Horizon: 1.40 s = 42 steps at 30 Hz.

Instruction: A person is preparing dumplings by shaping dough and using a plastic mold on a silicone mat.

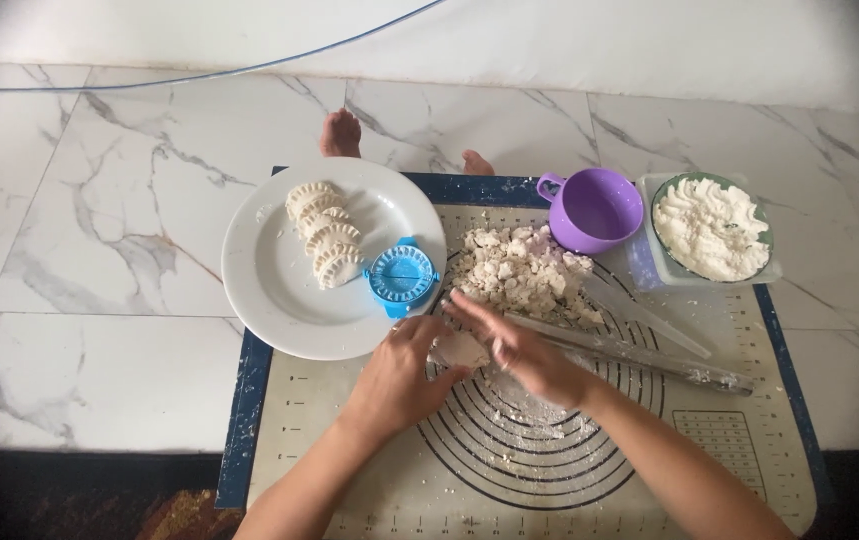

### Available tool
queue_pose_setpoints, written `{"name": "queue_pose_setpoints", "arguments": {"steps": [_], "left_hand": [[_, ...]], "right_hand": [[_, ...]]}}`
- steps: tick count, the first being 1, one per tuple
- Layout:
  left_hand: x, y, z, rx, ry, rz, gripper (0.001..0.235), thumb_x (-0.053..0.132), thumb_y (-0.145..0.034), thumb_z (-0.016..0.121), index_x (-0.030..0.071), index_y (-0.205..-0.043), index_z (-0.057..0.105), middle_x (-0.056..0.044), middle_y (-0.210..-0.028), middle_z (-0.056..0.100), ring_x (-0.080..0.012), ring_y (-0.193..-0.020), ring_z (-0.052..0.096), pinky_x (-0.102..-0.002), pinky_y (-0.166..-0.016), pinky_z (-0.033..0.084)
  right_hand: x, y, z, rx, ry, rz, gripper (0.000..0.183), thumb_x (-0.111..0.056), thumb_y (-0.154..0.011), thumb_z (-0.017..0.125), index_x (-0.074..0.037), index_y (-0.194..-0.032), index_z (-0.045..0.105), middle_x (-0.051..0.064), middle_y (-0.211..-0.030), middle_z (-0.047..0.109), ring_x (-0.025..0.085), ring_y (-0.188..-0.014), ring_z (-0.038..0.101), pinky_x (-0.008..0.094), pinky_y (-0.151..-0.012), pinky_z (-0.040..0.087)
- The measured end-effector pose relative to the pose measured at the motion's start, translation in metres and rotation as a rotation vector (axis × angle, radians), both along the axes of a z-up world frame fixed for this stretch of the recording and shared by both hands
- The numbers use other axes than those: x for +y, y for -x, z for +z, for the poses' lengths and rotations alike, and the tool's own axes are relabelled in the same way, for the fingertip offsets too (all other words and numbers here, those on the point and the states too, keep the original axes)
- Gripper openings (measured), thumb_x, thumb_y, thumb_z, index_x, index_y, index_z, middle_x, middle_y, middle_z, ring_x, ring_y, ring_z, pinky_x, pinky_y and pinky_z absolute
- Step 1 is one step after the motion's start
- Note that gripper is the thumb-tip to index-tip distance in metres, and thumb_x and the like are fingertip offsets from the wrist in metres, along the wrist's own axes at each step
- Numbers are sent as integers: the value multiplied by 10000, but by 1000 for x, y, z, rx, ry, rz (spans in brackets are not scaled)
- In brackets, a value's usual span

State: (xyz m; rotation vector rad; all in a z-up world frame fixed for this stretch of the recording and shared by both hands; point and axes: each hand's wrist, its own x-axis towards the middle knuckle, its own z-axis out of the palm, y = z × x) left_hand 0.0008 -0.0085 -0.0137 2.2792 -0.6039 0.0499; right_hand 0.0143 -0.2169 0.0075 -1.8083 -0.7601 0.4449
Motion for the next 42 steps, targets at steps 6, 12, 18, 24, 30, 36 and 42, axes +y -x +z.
{"name": "queue_pose_setpoints", "arguments": {"steps": [6,12,18,24,30,36,42], "left_hand": [[-6,8,-22,-64,175,40,394,-8,-727,728,-91,-1074,563,-250,-922,687,-369,-709,714,-433,-601,593],[-8,1,-23,-81,206,-9,529,-71,-652,803,-113,-1140,604,-243,-985,749,-332,-809,774,-298,-656,684],[-2,5,0,-13,-26,-62,405,111,-815,804,-29,-1170,669,-209,-1019,728,-379,-992,717,-429,-812,590],[-3,5,17,-14,213,-47,480,177,-734,861,-35,-1133,698,-244,-1081,720,-452,-1055,693,-474,-854,567],[-13,4,-13,-360,191,85,392,260,-742,872,160,-1102,754,-111,-1230,684,-411,-1167,603,-489,-897,474],[-21,-1,-26,-606,164,101,53,258,-875,785,238,-922,770,13,-1057,696,-255,-1051,618,-375,-807,416],[-21,0,-18,-412,357,135,44,204,-862,793,240,-888,794,27,-977,728,-219,-1025,657,-356,-799,434]], "right_hand": [[15,33,-18,-504,430,59,845,-597,-989,215,10,-1546,26,215,-1637,-27,432,-1499,-93,570,-1221,19],[4,15,-18,-201,187,158,759,-722,-972,-23,-237,-1545,-138,-31,-1632,-156,242,-1519,-152,440,-1264,44],[-21,-20,0,538,-357,41,1098,-890,-698,86,-233,-1573,-1,105,-1655,-89,433,-1444,-154,732,-1047,-115],[-19,-13,2,556,-425,65,1105,-898,-713,92,-238,-1587,-54,45,-1663,-80,365,-1471,-153,706,-1017,-180],[-1,1,-5,491,-542,139,1052,-887,-721,117,-306,-1555,-152,83,-1657,-93,444,-1461,-76,672,-1114,-33],[-5,0,-25,477,-613,170,1000,-857,-780,153,-317,-1549,-191,98,-1660,-67,457,-1465,-2,623,-1146,38],[-6,-2,-12,457,-563,101,984,-869,-746,128,-356,-1538,-150,89,-1660,39,445,-1457,157,627,-1157,42]]}}
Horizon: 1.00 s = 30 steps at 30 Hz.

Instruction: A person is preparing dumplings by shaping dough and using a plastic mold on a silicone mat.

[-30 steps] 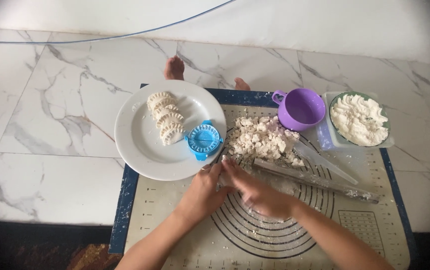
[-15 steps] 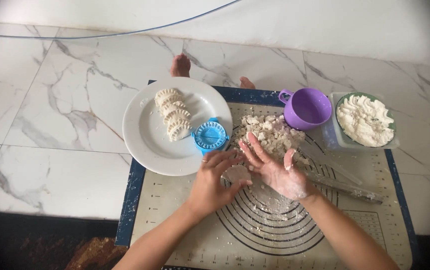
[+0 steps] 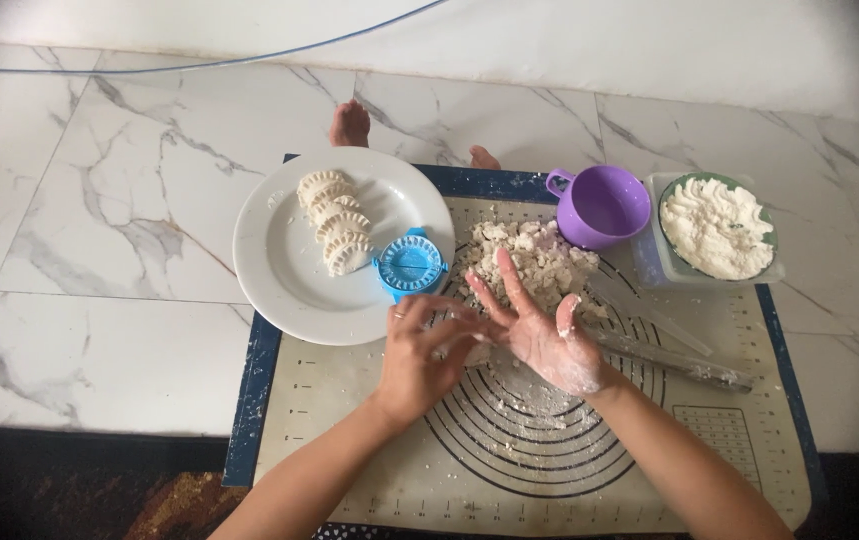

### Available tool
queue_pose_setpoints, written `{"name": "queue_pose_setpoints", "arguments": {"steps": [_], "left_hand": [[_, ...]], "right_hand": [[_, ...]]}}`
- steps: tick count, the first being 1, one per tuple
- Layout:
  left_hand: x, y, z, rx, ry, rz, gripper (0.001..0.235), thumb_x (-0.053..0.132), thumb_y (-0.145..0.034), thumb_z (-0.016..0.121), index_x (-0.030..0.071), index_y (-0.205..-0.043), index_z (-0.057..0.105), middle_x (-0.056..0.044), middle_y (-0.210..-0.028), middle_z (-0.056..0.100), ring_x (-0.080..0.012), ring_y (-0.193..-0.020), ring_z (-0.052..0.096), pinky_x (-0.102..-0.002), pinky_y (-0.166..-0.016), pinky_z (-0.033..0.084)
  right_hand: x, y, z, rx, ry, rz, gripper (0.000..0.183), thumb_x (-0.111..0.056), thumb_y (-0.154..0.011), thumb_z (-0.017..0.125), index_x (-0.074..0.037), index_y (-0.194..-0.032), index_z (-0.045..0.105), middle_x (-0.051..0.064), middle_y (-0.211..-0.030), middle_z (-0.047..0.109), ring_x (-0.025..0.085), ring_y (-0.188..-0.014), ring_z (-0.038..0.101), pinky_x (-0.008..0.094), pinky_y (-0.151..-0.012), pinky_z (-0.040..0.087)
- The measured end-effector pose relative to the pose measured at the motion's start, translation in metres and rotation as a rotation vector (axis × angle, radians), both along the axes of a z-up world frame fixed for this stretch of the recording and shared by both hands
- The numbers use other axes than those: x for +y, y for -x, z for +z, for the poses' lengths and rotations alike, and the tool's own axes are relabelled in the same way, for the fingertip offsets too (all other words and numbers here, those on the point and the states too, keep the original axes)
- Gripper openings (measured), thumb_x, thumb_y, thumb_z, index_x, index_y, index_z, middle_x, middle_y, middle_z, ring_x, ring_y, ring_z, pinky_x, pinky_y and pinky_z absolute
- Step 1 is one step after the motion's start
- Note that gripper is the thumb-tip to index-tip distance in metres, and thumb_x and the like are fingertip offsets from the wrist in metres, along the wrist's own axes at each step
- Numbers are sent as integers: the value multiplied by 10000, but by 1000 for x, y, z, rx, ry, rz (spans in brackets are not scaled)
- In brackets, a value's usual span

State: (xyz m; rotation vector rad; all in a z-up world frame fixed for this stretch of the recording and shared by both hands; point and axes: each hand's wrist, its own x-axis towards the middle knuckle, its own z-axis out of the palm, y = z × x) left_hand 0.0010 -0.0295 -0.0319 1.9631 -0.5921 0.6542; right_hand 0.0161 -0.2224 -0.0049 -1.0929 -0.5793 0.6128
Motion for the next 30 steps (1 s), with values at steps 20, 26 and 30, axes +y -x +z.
{"name": "queue_pose_setpoints", "arguments": {"steps": [20,26,30], "left_hand": [[3,3,14,413,399,-80,77,170,-871,795,108,-913,777,-186,-1325,623,-339,-1094,587,-380,-793,425],[9,2,10,208,106,8,51,165,-900,763,140,-939,783,-122,-1287,619,-310,-1104,580,-378,-824,457],[17,-3,7,0,-347,85,84,129,-897,719,150,-901,801,-89,-1171,690,-259,-1115,596,-369,-872,449]], "right_hand": [[-17,-4,-11,-180,158,-14,1076,-871,-781,208,-201,-1578,-67,98,-1526,422,356,-1445,242,616,-1157,-12],[-19,-6,-4,-258,196,-377,631,-441,-903,455,-66,-1410,434,147,-1210,654,291,-1111,611,514,-1039,357],[-19,-9,5,-638,525,-591,177,0,-837,694,-19,-1008,737,117,-822,752,230,-759,718,374,-819,560]]}}
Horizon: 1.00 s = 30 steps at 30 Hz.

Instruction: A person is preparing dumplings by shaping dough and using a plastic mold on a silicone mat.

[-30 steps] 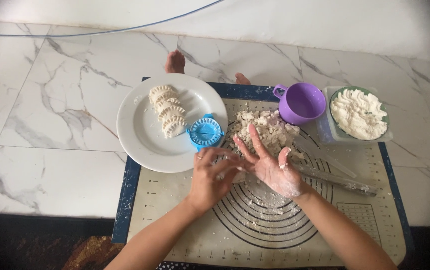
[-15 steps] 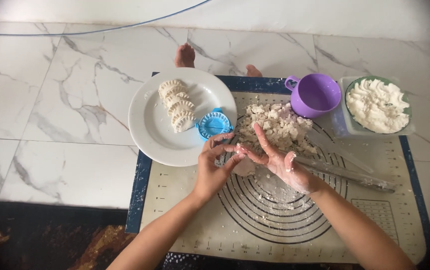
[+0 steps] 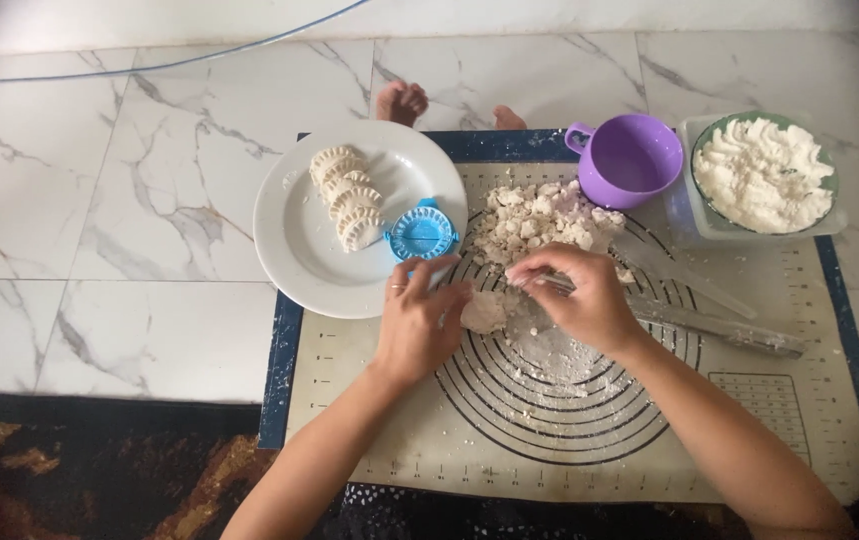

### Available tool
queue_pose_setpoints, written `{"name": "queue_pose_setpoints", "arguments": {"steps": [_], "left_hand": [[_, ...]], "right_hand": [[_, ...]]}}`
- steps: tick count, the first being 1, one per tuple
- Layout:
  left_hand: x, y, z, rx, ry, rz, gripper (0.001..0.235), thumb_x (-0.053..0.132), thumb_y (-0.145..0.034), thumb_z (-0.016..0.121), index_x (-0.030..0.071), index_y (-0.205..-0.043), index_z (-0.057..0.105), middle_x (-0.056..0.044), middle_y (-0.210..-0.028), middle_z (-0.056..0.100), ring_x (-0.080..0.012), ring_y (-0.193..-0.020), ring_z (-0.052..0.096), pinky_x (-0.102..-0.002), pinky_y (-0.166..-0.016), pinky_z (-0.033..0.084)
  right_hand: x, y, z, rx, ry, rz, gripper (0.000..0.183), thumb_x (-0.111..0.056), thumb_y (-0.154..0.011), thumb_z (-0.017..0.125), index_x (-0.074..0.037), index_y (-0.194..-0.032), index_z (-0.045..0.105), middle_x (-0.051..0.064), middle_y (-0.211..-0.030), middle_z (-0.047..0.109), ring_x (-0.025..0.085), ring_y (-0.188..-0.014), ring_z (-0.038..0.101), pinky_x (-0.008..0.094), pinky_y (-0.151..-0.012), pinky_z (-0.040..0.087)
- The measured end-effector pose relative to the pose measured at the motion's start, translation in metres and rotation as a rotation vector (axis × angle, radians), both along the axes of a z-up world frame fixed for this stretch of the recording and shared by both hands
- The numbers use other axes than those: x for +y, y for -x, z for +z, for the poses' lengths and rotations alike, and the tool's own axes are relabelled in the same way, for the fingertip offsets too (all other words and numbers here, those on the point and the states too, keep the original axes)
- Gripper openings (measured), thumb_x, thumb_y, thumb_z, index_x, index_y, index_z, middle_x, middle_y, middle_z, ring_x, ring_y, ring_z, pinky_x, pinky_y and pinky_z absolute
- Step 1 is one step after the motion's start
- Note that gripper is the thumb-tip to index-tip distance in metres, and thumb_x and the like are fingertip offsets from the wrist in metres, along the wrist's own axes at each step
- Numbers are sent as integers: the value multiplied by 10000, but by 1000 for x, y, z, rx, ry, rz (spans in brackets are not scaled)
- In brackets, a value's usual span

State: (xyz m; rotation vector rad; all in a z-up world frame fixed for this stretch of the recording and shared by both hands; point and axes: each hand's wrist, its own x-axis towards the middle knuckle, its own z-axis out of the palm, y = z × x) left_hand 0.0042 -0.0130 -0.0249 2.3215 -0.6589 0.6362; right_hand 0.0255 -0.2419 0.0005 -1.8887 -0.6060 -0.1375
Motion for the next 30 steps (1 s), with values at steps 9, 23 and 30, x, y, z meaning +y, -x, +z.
{"name": "queue_pose_setpoints", "arguments": {"steps": [9,23,30], "left_hand": [[5,4,9,149,-178,-184,414,299,-715,784,126,-1092,776,-69,-1169,688,-315,-1118,568,-414,-841,448],[15,3,5,285,-277,-52,379,252,-738,876,116,-1083,802,-94,-923,763,-284,-923,643,-383,-779,514],[3,3,-10,89,-340,-74,63,97,-853,763,38,-865,780,-99,-751,742,-251,-691,658,-366,-782,474]], "right_hand": [[22,25,10,39,569,175,655,83,-801,681,-38,-1381,402,301,-1201,573,353,-885,701,386,-726,650],[42,32,-1,-200,751,114,390,63,-850,607,8,-1236,600,199,-1206,615,282,-1052,666,293,-837,631],[52,32,3,-235,732,51,389,156,-796,560,28,-1153,640,181,-1110,651,291,-1033,665,330,-840,613]]}}
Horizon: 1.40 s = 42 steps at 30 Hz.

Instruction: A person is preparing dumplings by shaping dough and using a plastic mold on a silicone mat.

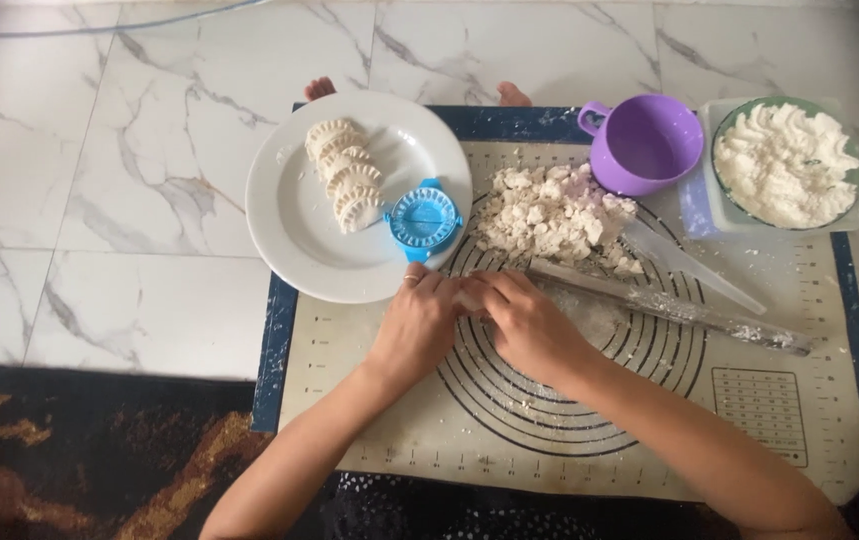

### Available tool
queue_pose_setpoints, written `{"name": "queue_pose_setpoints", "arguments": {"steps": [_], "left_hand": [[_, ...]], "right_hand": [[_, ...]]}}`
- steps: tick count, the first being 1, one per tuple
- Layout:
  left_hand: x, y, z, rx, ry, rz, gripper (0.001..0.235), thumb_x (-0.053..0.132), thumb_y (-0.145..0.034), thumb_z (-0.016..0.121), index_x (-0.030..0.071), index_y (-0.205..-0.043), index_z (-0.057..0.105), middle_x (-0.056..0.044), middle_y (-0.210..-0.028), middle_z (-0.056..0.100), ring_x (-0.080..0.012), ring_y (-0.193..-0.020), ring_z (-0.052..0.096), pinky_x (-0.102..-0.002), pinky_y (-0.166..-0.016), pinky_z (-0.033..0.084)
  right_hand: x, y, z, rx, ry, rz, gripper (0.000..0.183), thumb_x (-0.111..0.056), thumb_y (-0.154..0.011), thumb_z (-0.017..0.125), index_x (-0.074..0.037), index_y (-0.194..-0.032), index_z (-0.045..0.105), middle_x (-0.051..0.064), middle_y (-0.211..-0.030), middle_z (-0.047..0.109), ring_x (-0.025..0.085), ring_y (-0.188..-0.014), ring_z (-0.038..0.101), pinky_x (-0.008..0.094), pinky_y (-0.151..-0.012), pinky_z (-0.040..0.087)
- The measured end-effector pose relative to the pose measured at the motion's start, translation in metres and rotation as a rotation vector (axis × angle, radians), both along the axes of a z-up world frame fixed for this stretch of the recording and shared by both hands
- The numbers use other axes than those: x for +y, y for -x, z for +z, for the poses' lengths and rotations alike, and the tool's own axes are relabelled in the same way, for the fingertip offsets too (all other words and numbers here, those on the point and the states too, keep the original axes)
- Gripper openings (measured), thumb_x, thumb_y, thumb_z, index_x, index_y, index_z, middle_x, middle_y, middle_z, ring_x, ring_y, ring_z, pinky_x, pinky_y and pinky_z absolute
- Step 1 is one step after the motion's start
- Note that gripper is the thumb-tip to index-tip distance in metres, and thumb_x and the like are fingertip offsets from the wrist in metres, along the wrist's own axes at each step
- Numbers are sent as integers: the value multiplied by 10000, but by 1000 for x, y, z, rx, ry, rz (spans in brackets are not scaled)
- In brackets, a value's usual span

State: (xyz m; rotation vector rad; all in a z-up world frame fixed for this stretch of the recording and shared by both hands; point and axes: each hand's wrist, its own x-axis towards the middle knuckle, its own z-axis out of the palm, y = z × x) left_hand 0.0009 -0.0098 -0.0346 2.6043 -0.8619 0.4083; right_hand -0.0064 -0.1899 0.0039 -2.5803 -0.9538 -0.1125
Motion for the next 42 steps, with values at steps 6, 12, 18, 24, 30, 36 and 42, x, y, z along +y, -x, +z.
{"name": "queue_pose_setpoints", "arguments": {"steps": [6,12,18,24,30,36,42], "left_hand": [[-2,1,6,-148,-69,-4,124,13,-872,631,9,-803,733,-98,-672,679,-239,-653,622,-350,-760,453],[-3,-1,11,-225,-100,-19,260,-8,-931,576,23,-710,709,-81,-633,657,-193,-595,595,-335,-805,434],[2,-7,-3,-222,76,-12,117,33,-888,651,7,-827,748,-104,-675,691,-227,-628,649,-323,-786,469],[8,-12,-3,-16,620,0,421,337,-847,748,11,-1114,749,-161,-818,752,-328,-789,723,-438,-871,536],[14,-13,13,-84,675,130,250,236,-951,685,21,-1038,777,-125,-749,747,-274,-730,705,-380,-762,581],[8,-9,16,-84,597,145,199,193,-915,728,35,-1021,787,-98,-718,741,-253,-714,704,-353,-748,583],[7,-5,24,-73,599,141,173,151,-916,725,10,-998,783,-127,-711,735,-279,-705,700,-372,-740,578]], "right_hand": [[2,-3,-14,-62,-12,-20,396,121,-781,556,1,-1155,615,148,-1096,626,273,-1040,636,327,-864,575],[0,-10,-18,-74,-99,-3,358,145,-789,545,0,-1101,646,126,-982,639,269,-941,641,361,-828,577],[-2,-12,-20,-121,-99,-21,328,124,-805,549,-1,-1091,650,120,-953,641,265,-928,641,353,-810,572],[-19,-14,-17,198,-444,-26,358,162,-794,557,51,-1119,653,210,-963,671,320,-900,652,398,-815,575],[-21,-22,-2,109,-377,-85,350,142,-798,602,47,-1133,641,197,-967,670,301,-881,651,369,-772,565],[6,-19,26,-93,-16,-3,345,172,-818,558,44,-1117,674,221,-1022,694,351,-1000,683,383,-824,578],[7,-20,39,33,-7,17,333,159,-840,537,17,-1098,693,198,-1020,708,324,-1013,684,366,-860,575]]}}
